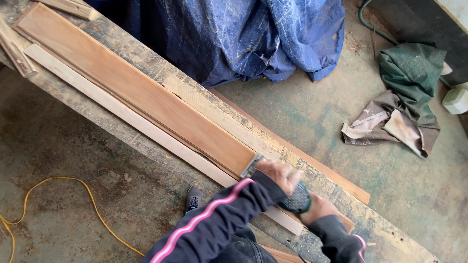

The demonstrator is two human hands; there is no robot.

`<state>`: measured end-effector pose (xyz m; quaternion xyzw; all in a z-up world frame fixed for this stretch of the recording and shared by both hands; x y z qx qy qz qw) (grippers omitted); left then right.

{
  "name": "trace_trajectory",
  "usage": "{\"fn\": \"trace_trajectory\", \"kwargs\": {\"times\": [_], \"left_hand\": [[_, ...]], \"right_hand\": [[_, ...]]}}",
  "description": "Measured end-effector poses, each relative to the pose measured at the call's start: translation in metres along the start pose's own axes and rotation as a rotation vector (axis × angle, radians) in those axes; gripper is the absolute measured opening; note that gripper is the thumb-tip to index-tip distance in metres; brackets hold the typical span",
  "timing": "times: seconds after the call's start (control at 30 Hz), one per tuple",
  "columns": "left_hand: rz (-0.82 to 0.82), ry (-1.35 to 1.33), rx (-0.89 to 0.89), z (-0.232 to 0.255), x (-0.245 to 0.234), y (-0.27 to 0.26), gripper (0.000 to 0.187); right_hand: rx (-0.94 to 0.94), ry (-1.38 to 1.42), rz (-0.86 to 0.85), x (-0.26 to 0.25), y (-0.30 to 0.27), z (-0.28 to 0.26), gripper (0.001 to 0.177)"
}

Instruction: Sanding wooden planks using an orbital sander and manual sandpaper.

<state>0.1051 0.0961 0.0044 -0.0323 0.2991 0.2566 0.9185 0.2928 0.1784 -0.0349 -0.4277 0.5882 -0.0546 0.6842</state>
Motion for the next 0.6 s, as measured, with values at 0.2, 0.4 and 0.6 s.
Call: {"fn": "trace_trajectory", "kwargs": {"times": [0.2,0.4,0.6], "left_hand": [[0.193,0.025,0.034,-0.032,-0.079,0.002,0.034],[0.155,0.038,-0.003,-0.035,-0.081,0.008,0.034],[0.031,0.049,-0.097,-0.019,-0.028,-0.002,0.045]], "right_hand": [[-0.068,-0.002,0.043,-0.035,-0.009,-0.106,0.061],[-0.081,-0.044,0.019,-0.022,0.01,-0.095,0.045],[-0.025,0.003,-0.006,0.004,0.01,-0.025,0.047]]}}
Point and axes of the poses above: each hand's wrist, its own y-axis towards the middle knuckle, its own x-axis out of the palm, z = x × y, the point moved 7 cm from there along y, towards the middle knuckle
